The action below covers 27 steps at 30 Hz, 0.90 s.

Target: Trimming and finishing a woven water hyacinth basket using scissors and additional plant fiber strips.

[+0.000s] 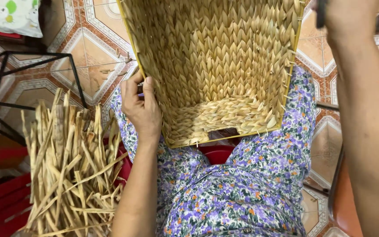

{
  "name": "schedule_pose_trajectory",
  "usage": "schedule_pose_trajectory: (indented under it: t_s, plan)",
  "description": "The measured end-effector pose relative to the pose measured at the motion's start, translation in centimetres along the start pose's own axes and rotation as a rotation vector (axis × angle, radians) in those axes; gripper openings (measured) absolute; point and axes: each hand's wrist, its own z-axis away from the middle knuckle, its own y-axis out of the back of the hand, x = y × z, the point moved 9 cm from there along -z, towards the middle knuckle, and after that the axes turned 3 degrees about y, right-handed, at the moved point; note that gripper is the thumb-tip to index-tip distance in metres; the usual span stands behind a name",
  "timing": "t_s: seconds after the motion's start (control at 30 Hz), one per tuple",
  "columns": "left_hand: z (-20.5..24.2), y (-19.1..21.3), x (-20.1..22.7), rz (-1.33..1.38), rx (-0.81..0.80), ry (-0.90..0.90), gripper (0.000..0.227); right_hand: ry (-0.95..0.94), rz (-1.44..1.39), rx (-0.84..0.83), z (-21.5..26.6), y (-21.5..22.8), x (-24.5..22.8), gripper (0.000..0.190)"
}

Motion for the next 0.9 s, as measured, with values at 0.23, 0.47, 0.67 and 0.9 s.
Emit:
schedule_pose_trajectory:
  t_s: [0.23, 0.47, 0.67, 0.9]
  plan:
    - [-1.6, 0.2, -0.8, -0.085, -0.030, 0.066, 0.019, -0.023, 0.102, -0.168, 11.5, -1.5, -12.2, 0.047]
    - [1.2, -6.6, 7.5, 0.096, -0.305, -0.299, 0.021, -0.326, 0.285, -0.651, 20.2, -1.5, -8.0, 0.072]
    - [10.7, -27.4, -1.6, -0.296, -1.313, 0.105, 0.030, -0.414, 1.174, -0.959, 22.2, -1.5, -7.9, 0.084]
    - [15.9, -32.8, -6.3, -0.448, -1.487, 0.119, 0.018, -0.344, 1.455, -1.087, 21.1, -5.1, -10.9, 0.074]
